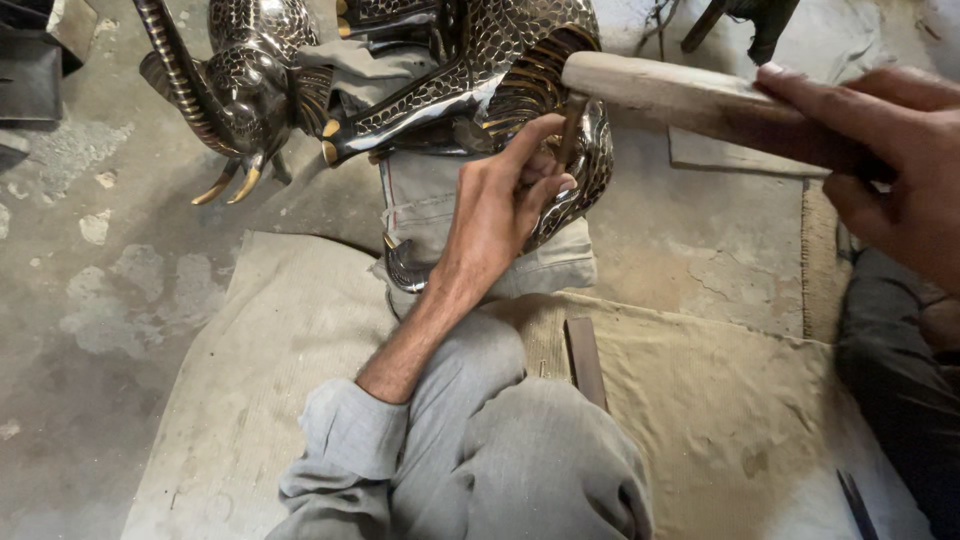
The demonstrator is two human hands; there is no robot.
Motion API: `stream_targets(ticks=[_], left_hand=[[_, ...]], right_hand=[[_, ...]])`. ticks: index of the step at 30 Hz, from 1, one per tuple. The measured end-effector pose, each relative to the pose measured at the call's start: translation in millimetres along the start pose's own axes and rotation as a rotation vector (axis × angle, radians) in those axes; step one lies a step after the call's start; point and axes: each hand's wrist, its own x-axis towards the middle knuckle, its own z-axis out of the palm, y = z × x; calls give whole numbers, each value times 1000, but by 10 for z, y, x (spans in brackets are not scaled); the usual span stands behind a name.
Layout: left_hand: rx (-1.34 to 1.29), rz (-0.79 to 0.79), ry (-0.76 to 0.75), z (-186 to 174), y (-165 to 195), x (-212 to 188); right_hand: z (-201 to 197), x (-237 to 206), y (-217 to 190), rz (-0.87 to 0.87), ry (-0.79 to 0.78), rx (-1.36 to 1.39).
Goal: The person sits on the floor and uses a wooden mallet to repeatedly strike a small metal punch held against a decorative metal elephant figurine. The person adjusts the figurine's position and continues hammering the same area.
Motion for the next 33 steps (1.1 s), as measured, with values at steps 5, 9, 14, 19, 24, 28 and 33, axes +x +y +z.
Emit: stream_targets(ticks=[5, 9, 14, 19, 24, 28, 33], left_hand=[[8, 10, 5, 3, -10, -12], [-4, -3, 4, 8, -37, -22], [-15, -7, 24, 17, -60, -13], [20, -42, 10, 13, -33, -50], [8, -17, 30, 3, -15, -54], [9, -36, 44, 12, 6, -57], [38, -5, 58, 9, 18, -83]], right_hand=[[-19, 24, -10, -80, 80, 38], [-21, 36, -21, -86, 72, -29], [-9, 56, -24, -85, 19, -80], [-10, 72, -32, -110, 77, -22], [-19, 63, -50, -66, 54, -19], [-12, 67, -35, -59, 50, -63], [15, 60, -12, -63, 41, -16]])
